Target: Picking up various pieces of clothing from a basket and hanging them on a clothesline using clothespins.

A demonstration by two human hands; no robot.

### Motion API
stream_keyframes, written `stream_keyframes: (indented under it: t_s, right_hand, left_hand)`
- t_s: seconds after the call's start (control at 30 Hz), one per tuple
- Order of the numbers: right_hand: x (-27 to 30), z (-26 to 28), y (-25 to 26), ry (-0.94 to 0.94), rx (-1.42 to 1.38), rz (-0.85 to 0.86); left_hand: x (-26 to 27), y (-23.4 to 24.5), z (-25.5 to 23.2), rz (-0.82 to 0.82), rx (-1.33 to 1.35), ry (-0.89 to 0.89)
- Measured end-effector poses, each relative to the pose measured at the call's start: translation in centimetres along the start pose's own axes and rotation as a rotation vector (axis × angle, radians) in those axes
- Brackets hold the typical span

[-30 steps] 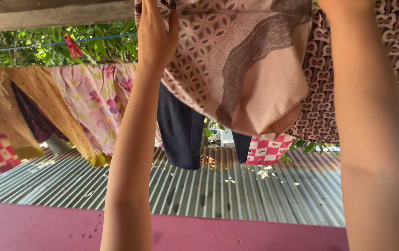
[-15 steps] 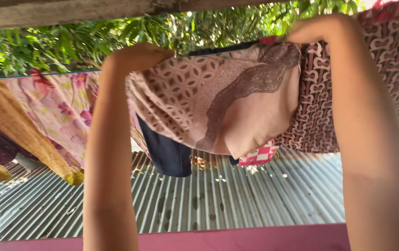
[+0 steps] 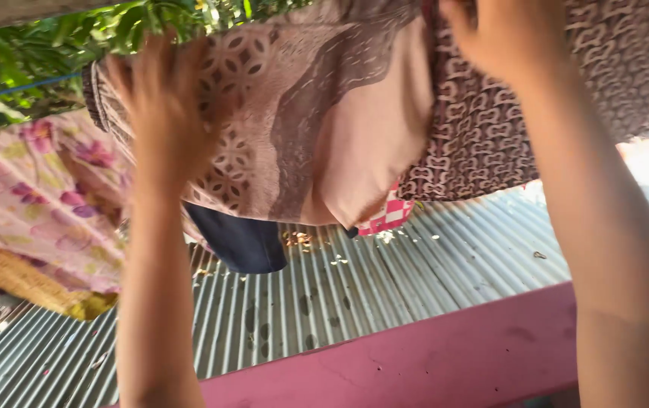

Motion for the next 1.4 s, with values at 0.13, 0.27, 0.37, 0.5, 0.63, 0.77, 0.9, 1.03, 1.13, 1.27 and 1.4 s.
stream_keyframes:
  t_s: [0.13,0.27,0.37,0.5,0.63,0.77,0.9,1.03,1.13,1.27,1.4]
  right_hand:
    - [7.7,-2.3,-2.0,0.27,-0.021,-0.408]
    - [16.1,-5.9,-7.4,0.144,-0.232,-0.328]
    - [23.8,-7.6,-10.1,-0.132,-0.396,-0.149]
    - [36.0,-10.3,-12.0,-0.343,-0.363,-0.114]
    - [51.2,-16.5,-12.0,-0.77,-0.369,-0.196]
    - [68.0,-21.2,-7.7,-1.227,-0.219,-0.18]
    - [80.7,-23.6,-1.1,-1.361,-0.018,-0.256]
    - [85.3,-23.3,7.2,-1.501,0.064,-0.328]
    - [89.0,-24.8,10.6,-1.441,0.11,-0.35]
    - [91.2,-24.3,16.8,-1.452,0.169,-0.329]
    - [97.4,-24.0,23.4,-1.489,0.253,-0.254]
  left_hand:
    - [6.9,-5.9,-7.6,0.093,0.064,-0.064]
    - [15.5,-16.9,-11.4,0.185,0.224,-0.043]
    - [20.0,-21.8,-15.1,0.231,0.405,-0.011]
    - [24.9,-24.9,-18.8,0.308,0.655,0.134]
    - [30.5,-29.4,-19.2,0.332,0.768,0.324]
    - [32.8,-30.5,-20.8,0.38,0.83,0.352]
    - [32.7,-31.0,-27.6,0.495,0.841,0.388]
    - [30.3,-28.5,-41.3,0.597,0.967,0.144]
    - [31.3,-26.5,-53.3,0.638,1.039,-0.089]
    - [33.2,-23.5,-66.2,0.78,1.201,-0.189]
    - [34.9,-21.4,-75.6,0.841,1.327,-0.193]
Point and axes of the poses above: each hand's wrist, its own x-axis away from the middle knuckle, its own y-axis out of the back of the hand, z = x × y, the point moved 3 cm from there along -x, towards the middle knuckle, and after that the axes turned 6 degrees about -y, right-handed, at the moved point
